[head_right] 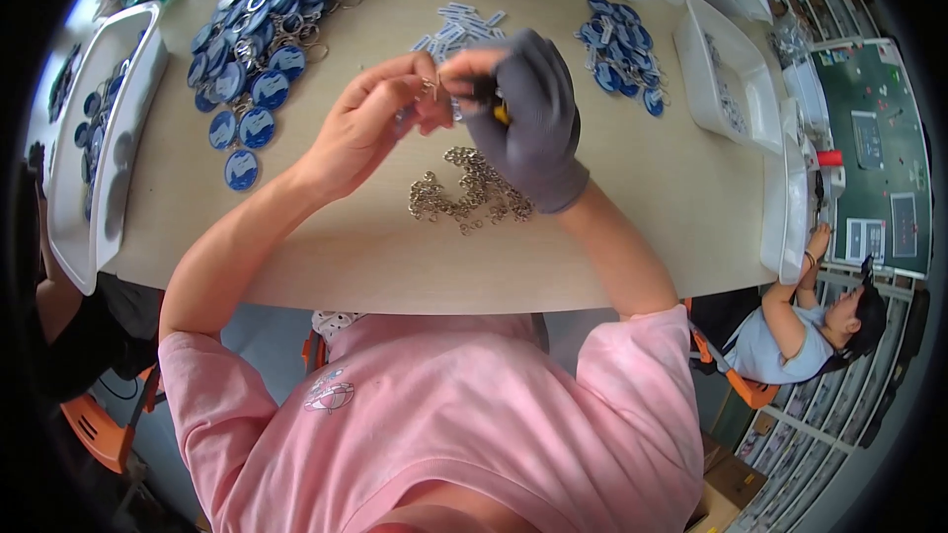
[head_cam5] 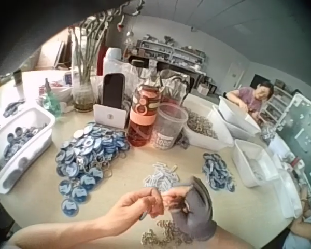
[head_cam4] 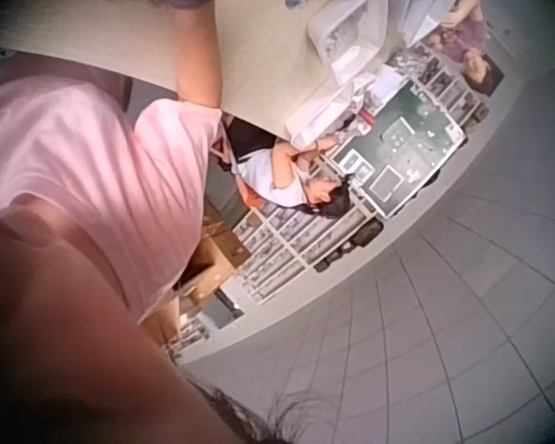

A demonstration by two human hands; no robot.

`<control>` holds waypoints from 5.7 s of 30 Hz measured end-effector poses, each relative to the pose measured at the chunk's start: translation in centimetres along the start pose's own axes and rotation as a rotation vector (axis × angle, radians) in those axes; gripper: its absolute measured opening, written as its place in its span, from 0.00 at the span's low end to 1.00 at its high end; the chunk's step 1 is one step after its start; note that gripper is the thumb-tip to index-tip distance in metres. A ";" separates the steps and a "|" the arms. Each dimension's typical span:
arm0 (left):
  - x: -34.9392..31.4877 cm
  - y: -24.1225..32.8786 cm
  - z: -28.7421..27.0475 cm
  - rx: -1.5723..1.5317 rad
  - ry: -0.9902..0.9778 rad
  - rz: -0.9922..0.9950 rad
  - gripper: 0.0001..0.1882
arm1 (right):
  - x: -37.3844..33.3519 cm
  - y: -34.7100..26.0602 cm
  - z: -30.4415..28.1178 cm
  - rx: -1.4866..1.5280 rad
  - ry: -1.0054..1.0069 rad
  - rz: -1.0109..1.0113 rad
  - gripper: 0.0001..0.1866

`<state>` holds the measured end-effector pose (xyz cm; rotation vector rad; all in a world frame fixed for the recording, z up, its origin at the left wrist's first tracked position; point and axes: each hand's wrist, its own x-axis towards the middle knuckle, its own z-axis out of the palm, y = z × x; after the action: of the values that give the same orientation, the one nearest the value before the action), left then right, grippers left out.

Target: The person assembles keychains by attaching metal chains and ring loops to decorative keychain medallions using pliers.

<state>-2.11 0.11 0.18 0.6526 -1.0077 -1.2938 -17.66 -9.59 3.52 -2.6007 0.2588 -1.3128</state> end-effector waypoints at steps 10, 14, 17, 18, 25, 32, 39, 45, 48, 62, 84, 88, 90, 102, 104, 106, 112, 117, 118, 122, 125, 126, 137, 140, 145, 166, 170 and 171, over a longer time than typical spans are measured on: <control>0.5 -0.7 -1.1 0.128 0.205 0.019 0.13 | -0.4 7.2 -3.1 -0.069 -0.529 0.425 0.12; 0.4 -0.7 -1.0 0.277 0.202 0.001 0.13 | -2.2 8.3 -1.4 -0.194 -0.470 0.285 0.13; 0.4 -0.9 -0.8 0.268 0.200 -0.026 0.12 | -1.9 8.2 -1.1 -0.292 -0.445 0.188 0.13; 0.3 -1.1 -0.9 0.266 0.204 -0.026 0.12 | -1.6 7.7 -1.2 -0.330 -0.460 0.065 0.13; 0.3 -1.2 -0.6 0.289 0.208 -0.018 0.12 | 0.0 4.5 -2.4 -0.073 -0.457 0.190 0.13; 0.1 -1.3 -0.4 0.320 0.205 -0.010 0.12 | 0.8 -1.2 -0.9 0.496 -0.223 0.659 0.10; -0.1 -1.2 -0.3 0.382 0.227 -0.010 0.12 | 0.5 -1.3 -0.1 0.421 -0.192 0.676 0.09; -0.3 -0.8 -0.1 0.476 0.268 0.053 0.12 | 0.5 -1.7 0.3 0.533 -0.121 0.692 0.09; -0.3 -0.7 0.1 0.526 0.270 0.065 0.12 | 0.3 -1.6 0.4 0.426 -0.104 0.544 0.09; -0.3 -1.1 0.0 0.522 0.306 0.204 0.10 | -0.2 -1.2 0.5 0.965 -0.157 1.195 0.09; -0.2 -1.8 -1.0 0.321 0.105 0.005 0.10 | -1.2 0.9 -5.3 -0.319 -0.362 -0.005 0.21; 0.0 -1.7 -0.5 0.338 0.103 0.011 0.09 | -1.1 1.0 -5.1 -0.360 -0.347 -0.072 0.22; -0.1 -1.7 -0.4 0.331 0.111 0.001 0.09 | -1.2 1.0 -5.0 -0.380 -0.360 -0.083 0.22; -0.3 -1.0 -0.3 0.383 0.052 -0.001 0.13 | -1.3 0.5 -5.0 -0.464 -0.365 -0.124 0.23; -0.2 -1.1 0.0 0.350 0.107 0.014 0.13 | -1.3 0.1 -4.8 -0.491 -0.350 -0.129 0.23; -0.4 -1.3 0.2 0.362 0.119 0.035 0.13 | -1.2 -0.8 -4.7 -0.545 -0.356 -0.071 0.24; -0.4 -1.1 0.2 0.412 0.128 0.054 0.13 | -1.5 -1.0 -4.7 -0.492 -0.362 -0.011 0.24; -0.4 -1.1 0.1 0.466 0.141 -0.017 0.12 | -1.3 -1.4 -4.9 -0.575 -0.356 -0.041 0.23; -0.4 -1.2 0.1 0.467 0.138 -0.020 0.12 | -1.4 -1.6 -4.9 -0.600 -0.356 -0.050 0.23; -0.4 -1.4 0.3 0.492 0.173 0.017 0.11 | -1.4 -2.8 -4.7 -0.668 -0.335 -0.019 0.22; -0.4 -1.7 0.5 0.531 0.213 0.056 0.10 | -1.3 -2.9 -4.6 -0.633 -0.370 0.050 0.22; -0.4 -1.8 0.5 0.550 0.234 0.076 0.10 | -1.4 -2.6 -4.5 -0.650 -0.343 0.007 0.21; -0.5 -1.6 1.3 0.724 0.316 0.074 0.07 | -2.1 -2.3 -3.5 -0.767 -0.286 -0.091 0.11; -0.6 -1.9 1.2 0.715 0.307 0.070 0.07 | -2.2 -2.4 -3.5 -0.764 -0.312 -0.014 0.10; -0.3 -2.2 1.0 0.658 0.341 0.134 0.04 | -1.5 -2.5 -3.8 -0.719 -0.331 -0.032 0.14; -0.3 -0.9 0.3 0.674 0.225 0.018 0.09 | -1.4 -1.5 -5.0 -0.535 -0.410 -0.041 0.22; -0.4 -0.4 1.0 0.713 0.204 0.127 0.10 | -1.2 -1.6 -5.7 -0.551 -0.395 -0.023 0.23; -0.4 -0.5 1.1 0.773 0.222 0.286 0.10 | -1.0 -1.7 -5.9 -0.568 -0.411 -0.033 0.23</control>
<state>-3.28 0.54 0.16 1.1555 -1.3577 -0.5367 -22.89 -8.40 6.58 -3.2739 0.5865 -0.7518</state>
